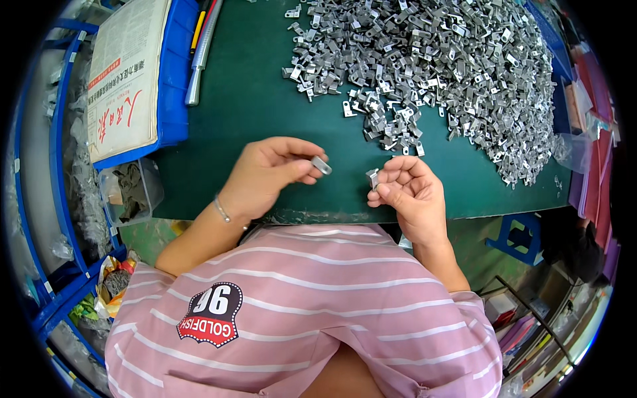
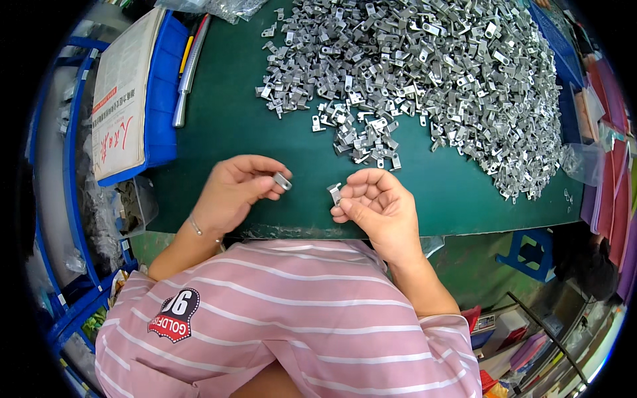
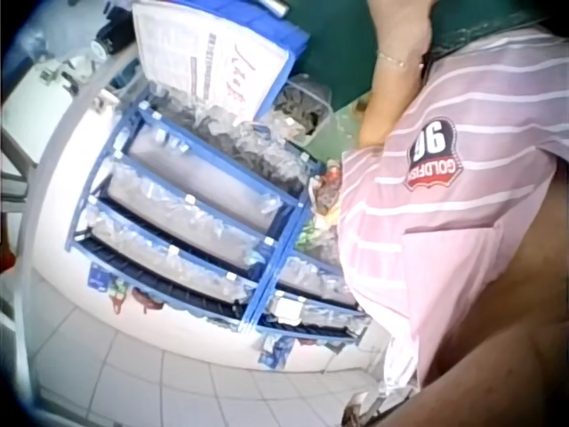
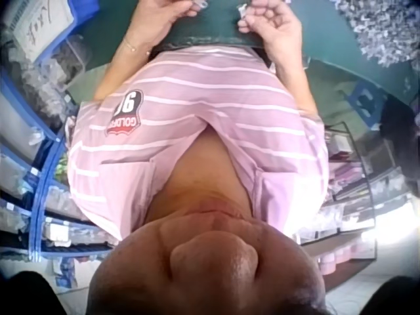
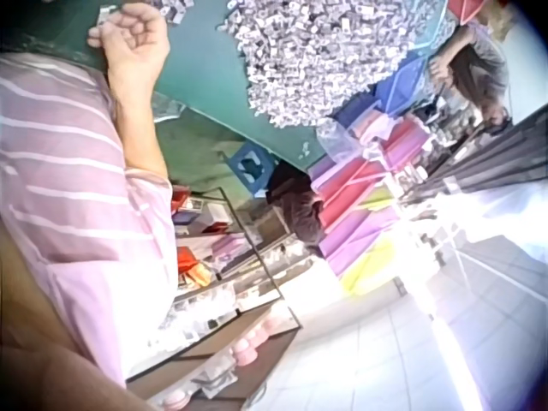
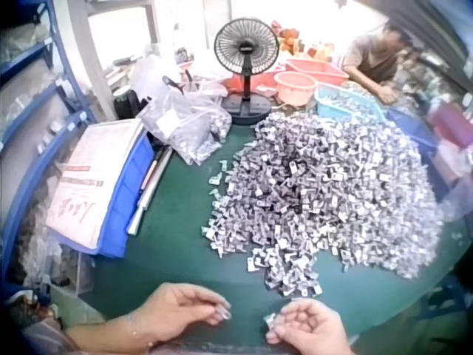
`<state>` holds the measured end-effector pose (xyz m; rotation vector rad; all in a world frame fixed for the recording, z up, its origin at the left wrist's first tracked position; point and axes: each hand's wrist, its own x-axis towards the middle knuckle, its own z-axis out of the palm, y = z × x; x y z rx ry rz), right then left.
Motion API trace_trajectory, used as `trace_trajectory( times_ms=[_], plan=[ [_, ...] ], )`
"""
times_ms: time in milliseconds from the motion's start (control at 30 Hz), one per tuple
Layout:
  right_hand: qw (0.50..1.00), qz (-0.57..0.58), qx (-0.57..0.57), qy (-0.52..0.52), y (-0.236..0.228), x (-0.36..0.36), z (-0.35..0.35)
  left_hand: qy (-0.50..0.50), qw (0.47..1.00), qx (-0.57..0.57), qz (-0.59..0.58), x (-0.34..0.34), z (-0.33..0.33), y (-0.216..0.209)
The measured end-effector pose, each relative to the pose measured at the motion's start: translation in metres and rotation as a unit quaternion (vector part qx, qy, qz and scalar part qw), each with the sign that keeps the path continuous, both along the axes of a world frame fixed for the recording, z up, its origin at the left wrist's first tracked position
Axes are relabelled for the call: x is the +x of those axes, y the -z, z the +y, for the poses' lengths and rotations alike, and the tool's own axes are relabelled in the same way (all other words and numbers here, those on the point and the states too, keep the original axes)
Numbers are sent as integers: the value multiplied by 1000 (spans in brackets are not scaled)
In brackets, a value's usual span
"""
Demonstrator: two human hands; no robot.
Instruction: The person sorts small metal hardware components by hand, selecting individual pieces from a large pile and grouping them on the table.
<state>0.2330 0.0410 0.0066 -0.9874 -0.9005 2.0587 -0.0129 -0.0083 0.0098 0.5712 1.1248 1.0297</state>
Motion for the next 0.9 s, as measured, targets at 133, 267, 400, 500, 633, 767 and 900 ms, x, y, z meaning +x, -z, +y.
trace_trajectory(
  times_ms=[133,267,400,500,633,767,900],
  plan=[
    [1000,17,-15,7,2,0,-1,-70,959,96,256,-36,-12,0],
    [1000,-4,6,0,2,-1,-2,-44,759,198,619,-60,-21,1],
    [999,-18,44,18,2,-7,-5,-110,756,225,604,-40,-23,-3],
    [987,-35,145,64,0,-18,-14,-47,912,162,373,-13,-13,-12],
    [831,-237,503,35,-2,-18,-12,59,987,105,110,32,4,-7],
    [739,-213,639,12,2,-11,-4,154,932,224,239,37,14,-8],
    [738,-340,578,78,9,11,-1,121,895,284,322,32,7,0]
  ],
)
